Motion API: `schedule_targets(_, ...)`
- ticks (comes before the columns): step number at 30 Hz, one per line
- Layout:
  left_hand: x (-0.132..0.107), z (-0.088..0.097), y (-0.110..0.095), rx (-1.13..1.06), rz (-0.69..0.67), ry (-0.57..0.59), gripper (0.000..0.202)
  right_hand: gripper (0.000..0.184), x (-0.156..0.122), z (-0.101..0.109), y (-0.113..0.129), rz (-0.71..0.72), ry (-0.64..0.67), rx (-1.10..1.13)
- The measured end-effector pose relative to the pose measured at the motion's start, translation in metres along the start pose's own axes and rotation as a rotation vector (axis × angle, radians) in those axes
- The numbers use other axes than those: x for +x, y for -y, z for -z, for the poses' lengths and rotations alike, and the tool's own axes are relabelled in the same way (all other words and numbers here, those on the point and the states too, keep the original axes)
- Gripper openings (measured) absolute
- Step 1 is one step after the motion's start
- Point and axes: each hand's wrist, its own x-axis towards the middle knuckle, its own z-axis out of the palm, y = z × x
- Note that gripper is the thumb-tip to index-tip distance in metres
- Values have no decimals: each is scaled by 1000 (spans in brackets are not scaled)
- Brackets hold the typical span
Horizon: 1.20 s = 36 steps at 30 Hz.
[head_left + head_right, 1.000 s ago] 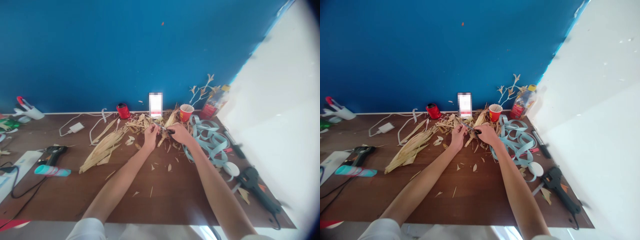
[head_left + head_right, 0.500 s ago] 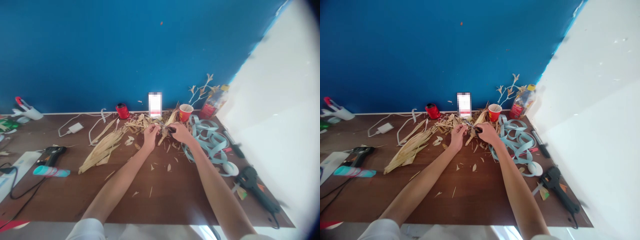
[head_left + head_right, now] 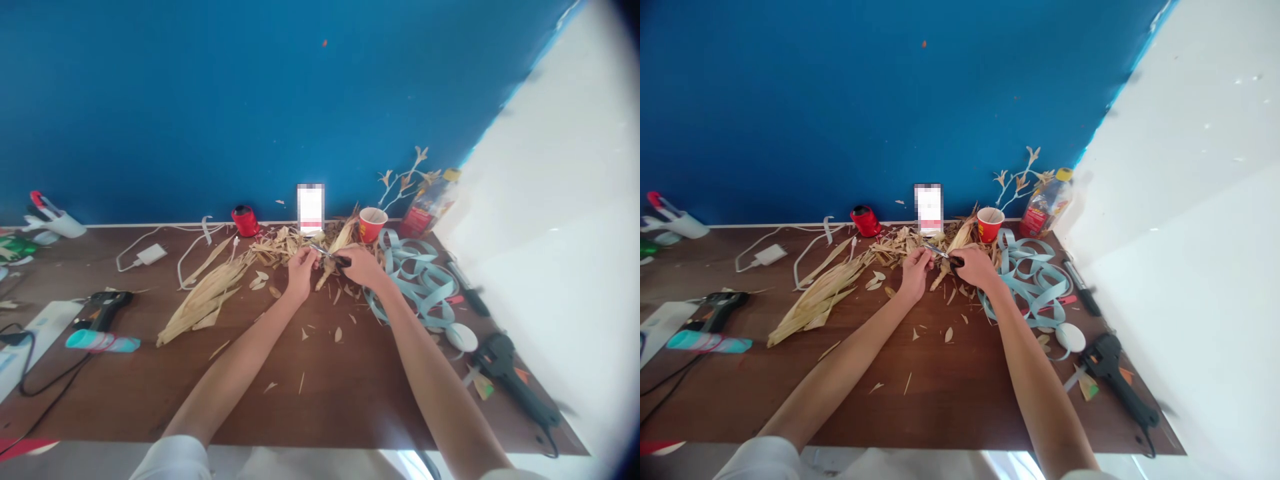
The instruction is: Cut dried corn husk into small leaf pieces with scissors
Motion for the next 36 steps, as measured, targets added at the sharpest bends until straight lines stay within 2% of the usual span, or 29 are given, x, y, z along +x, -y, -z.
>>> schedule_targets(25,0,-1,0,12,-10,18,26,30,1,-4,-5,20,-2,-23)
schedule_targets(31,0,-1,-1,12,-14,25,25,33,3,-12,-8,21,-109,99)
schedule_targets(36,-1,-3,-5,15,-3,40,24,31,4,-18,-8,3,-139,256)
